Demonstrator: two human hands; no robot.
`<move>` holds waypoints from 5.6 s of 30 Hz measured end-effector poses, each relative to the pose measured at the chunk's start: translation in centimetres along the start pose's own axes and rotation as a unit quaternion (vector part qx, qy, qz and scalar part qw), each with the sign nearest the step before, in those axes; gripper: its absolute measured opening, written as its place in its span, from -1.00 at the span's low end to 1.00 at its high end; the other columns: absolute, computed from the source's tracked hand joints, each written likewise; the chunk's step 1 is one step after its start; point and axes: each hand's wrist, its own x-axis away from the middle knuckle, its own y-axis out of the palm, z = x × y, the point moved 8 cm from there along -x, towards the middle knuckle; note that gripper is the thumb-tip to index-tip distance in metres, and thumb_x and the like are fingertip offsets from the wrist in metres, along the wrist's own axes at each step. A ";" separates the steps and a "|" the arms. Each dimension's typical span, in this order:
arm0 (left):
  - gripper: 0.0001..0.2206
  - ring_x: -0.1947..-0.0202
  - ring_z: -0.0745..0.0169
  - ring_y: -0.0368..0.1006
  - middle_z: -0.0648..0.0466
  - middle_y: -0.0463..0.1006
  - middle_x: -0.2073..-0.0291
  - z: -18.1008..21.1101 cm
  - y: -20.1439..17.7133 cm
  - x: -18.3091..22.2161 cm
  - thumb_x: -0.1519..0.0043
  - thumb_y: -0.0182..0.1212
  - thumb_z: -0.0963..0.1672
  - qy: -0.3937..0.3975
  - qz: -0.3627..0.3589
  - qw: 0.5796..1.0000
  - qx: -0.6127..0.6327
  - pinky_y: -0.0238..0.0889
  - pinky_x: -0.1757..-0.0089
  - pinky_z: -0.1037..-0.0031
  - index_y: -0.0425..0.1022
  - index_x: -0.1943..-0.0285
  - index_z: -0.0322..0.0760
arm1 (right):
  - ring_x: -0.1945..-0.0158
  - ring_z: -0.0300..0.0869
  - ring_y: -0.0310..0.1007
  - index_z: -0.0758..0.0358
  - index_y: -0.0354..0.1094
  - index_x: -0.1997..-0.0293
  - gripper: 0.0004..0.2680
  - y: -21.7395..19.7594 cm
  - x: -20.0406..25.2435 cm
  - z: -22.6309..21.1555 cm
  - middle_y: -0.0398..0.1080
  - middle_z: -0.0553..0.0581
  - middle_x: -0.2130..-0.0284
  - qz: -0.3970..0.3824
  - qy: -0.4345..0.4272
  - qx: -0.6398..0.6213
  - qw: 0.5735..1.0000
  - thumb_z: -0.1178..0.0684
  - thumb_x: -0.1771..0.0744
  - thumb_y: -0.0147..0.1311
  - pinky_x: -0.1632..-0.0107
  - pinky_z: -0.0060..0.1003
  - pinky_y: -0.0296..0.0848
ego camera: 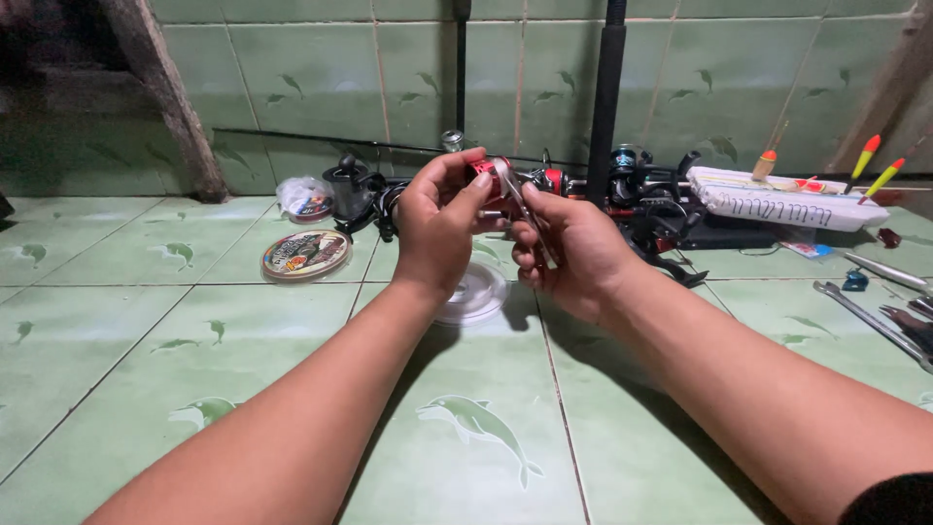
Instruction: Assembling and testing fishing reels by attaching spools and handles on a tiled floor.
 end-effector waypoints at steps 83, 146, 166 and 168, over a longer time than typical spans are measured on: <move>-0.28 -0.40 -0.08 0.20 -0.03 0.42 -0.29 -0.5 -1.0 0.5 0.00 0.44 0.08 -0.173 -0.238 0.732 -0.614 -0.02 -0.30 0.00 0.39 -0.40 -0.03 | 0.01 0.20 0.56 0.05 0.61 0.18 -0.81 -3.6 -1.5 -1.8 0.55 0.22 0.19 0.085 -0.052 0.770 0.630 0.02 -0.30 -0.01 -0.02 0.08 0.53; -0.53 -0.24 -0.30 0.41 -0.27 0.57 -0.08 -7.9 12.8 0.7 -0.15 0.35 -0.07 -0.100 -0.295 0.772 -0.554 0.30 -0.17 -0.04 0.50 -0.20 -0.42 | 0.57 0.01 0.49 0.56 0.54 0.24 -0.81 -20.5 1.6 -5.3 0.49 0.36 0.53 0.190 0.104 0.474 0.854 0.19 -0.21 0.37 0.48 -0.16 0.50; -0.67 -0.08 -0.03 0.54 -0.01 0.66 0.09 -11.4 12.2 -1.2 -0.07 0.24 -0.15 -0.103 -0.171 0.903 -0.380 0.44 -0.01 0.22 0.60 -0.04 -0.10 | 0.33 -0.11 0.50 0.62 0.43 0.17 -0.86 -17.7 3.2 -5.5 0.35 0.26 0.44 0.139 0.063 0.212 0.965 0.37 -0.25 0.22 0.16 -0.15 0.67; -0.44 -0.14 -0.04 0.52 -0.07 0.64 -0.05 -9.7 11.5 -1.3 0.04 0.18 -0.28 -0.085 -0.148 0.934 -0.314 0.40 -0.05 0.27 0.53 -0.23 -0.21 | 0.29 -0.08 0.57 0.54 0.42 0.21 -0.84 -16.6 2.4 -5.7 0.42 0.29 0.41 0.103 0.041 0.178 0.978 0.34 -0.22 0.29 0.14 -0.19 0.66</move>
